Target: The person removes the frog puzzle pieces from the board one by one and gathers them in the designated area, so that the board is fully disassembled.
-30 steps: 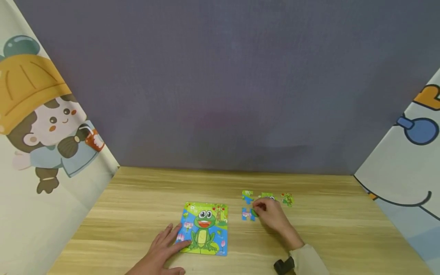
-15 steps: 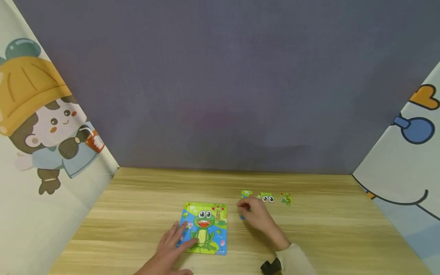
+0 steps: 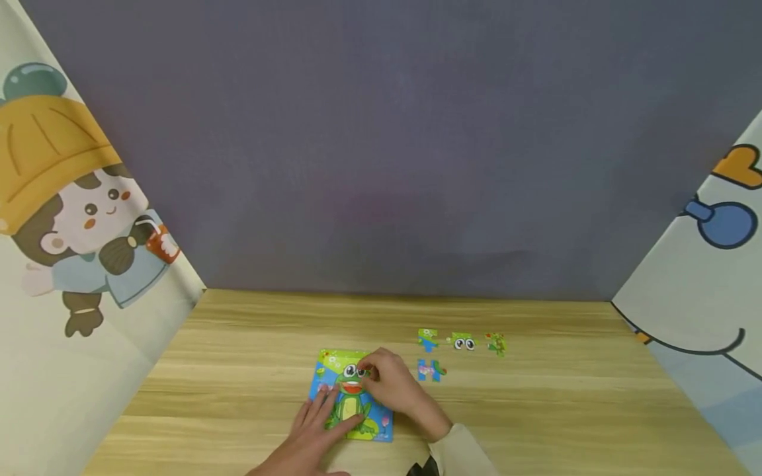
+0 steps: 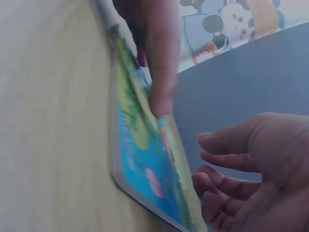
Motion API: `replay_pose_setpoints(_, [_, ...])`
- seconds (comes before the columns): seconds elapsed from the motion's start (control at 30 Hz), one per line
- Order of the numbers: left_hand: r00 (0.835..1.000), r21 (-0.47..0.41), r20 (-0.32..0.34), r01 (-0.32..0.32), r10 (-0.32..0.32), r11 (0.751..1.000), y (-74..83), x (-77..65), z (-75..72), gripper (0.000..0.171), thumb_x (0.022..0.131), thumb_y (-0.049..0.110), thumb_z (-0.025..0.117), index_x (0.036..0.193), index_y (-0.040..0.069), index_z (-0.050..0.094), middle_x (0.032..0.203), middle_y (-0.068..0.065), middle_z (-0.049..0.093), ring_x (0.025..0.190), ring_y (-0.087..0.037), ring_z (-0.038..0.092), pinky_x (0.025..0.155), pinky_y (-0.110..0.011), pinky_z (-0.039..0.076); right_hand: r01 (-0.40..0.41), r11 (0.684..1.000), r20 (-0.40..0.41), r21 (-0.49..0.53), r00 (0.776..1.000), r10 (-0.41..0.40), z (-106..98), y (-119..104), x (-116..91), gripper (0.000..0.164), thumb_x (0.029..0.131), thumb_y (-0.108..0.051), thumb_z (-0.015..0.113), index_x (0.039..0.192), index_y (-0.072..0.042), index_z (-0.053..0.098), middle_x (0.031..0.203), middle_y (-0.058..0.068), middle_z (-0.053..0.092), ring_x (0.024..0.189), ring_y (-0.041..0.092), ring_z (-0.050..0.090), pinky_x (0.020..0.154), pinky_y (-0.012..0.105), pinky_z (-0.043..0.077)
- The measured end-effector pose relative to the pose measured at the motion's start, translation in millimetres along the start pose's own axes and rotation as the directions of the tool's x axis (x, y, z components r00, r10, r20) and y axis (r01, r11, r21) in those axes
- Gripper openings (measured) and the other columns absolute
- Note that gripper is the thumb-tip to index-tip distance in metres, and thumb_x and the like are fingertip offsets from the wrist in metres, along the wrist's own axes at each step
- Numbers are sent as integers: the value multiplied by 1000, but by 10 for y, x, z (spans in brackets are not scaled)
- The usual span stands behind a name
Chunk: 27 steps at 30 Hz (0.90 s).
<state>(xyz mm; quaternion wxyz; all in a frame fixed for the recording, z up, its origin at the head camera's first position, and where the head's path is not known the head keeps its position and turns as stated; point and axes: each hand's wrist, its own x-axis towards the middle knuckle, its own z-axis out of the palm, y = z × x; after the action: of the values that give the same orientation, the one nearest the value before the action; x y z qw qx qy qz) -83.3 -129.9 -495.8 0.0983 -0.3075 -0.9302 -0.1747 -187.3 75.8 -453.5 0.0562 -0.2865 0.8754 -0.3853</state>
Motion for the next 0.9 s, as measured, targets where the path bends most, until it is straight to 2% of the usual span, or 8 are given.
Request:
replay_pose_setpoints(0.07, [1000, -1, -3, -10, 10, 1000, -2, -4, 6, 73, 91, 77, 40, 147, 31, 49, 153, -35, 36, 143, 1, -37, 116, -67, 27, -22, 1000, 32, -18, 999, 23, 34, -5, 2, 27, 91, -13, 72, 115, -1, 71, 96, 5, 63, 71, 3, 45, 62, 17, 41])
replay_pose_setpoints(0.13, [999, 55, -23, -40, 41, 998, -12, -13, 15, 73, 92, 76, 38, 147, 30, 49, 152, -35, 39, 146, -2, -36, 130, -49, 1, -37, 999, 61, -33, 997, 39, 60, -1, 0, 33, 91, -17, 73, 119, -1, 70, 100, 5, 62, 74, 4, 45, 64, 17, 41])
replay_pose_setpoints(0.17, [998, 80, -34, -53, 56, 995, -20, -18, 21, 73, 92, 76, 36, 147, 29, 49, 150, -36, 40, 146, -3, -36, 129, -37, -12, -45, 998, 74, -43, 996, 48, 71, 2, -1, 36, 91, -19, 73, 122, -1, 69, 103, 5, 62, 77, 4, 46, 67, 18, 42])
replay_pose_setpoints(0.23, [996, 114, -47, -74, 80, 991, -40, -26, 33, 74, 93, 76, 35, 147, 28, 49, 149, -37, 41, 148, -6, -36, 114, -17, -32, -56, 996, 87, -63, 994, 61, 87, -6, -4, 43, 89, -22, 75, 126, -1, 67, 110, 6, 61, 86, 8, 52, 73, 21, 49])
replay_pose_setpoints(0.3, [995, 134, -50, -83, 91, 987, -53, -30, 38, 74, 94, 76, 32, 148, 28, 48, 148, -37, 42, 148, -7, -36, 114, -18, -33, -71, 994, 93, -85, 993, 79, 102, -19, -8, 50, 87, -24, 78, 129, -1, 65, 117, 7, 59, 94, 11, 56, 80, 27, 53])
replay_pose_setpoints(0.43, [996, 96, -36, -81, 85, 992, -60, -32, 41, 74, 94, 75, 32, 149, 27, 47, 148, -38, 41, 147, -5, -37, 112, -18, -34, -96, 984, 94, -147, 989, 111, 138, -32, -11, 59, 83, -30, 82, 132, -4, 63, 121, 6, 54, 101, 14, 56, 89, 35, 55])
replay_pose_setpoints(0.6, [996, 102, -32, -83, 86, 991, -62, -31, 53, 74, 95, 74, 32, 150, 27, 46, 150, -37, 39, 147, -7, -38, 112, -19, -35, -91, 982, 76, -168, 992, 105, 157, -37, -6, 58, 81, -31, 84, 129, -5, 64, 120, 5, 55, 104, 16, 57, 93, 37, 55])
replay_pose_setpoints(0.9, [994, 142, -37, -99, 105, 985, -96, -24, 87, 76, 95, 75, 30, 149, 25, 48, 153, -33, 36, 146, -9, -39, 113, -20, -35, -95, 987, 66, -132, 992, 104, 157, -24, 1, 56, 78, -27, 86, 123, -4, 63, 117, 4, 57, 103, 18, 59, 92, 36, 55])
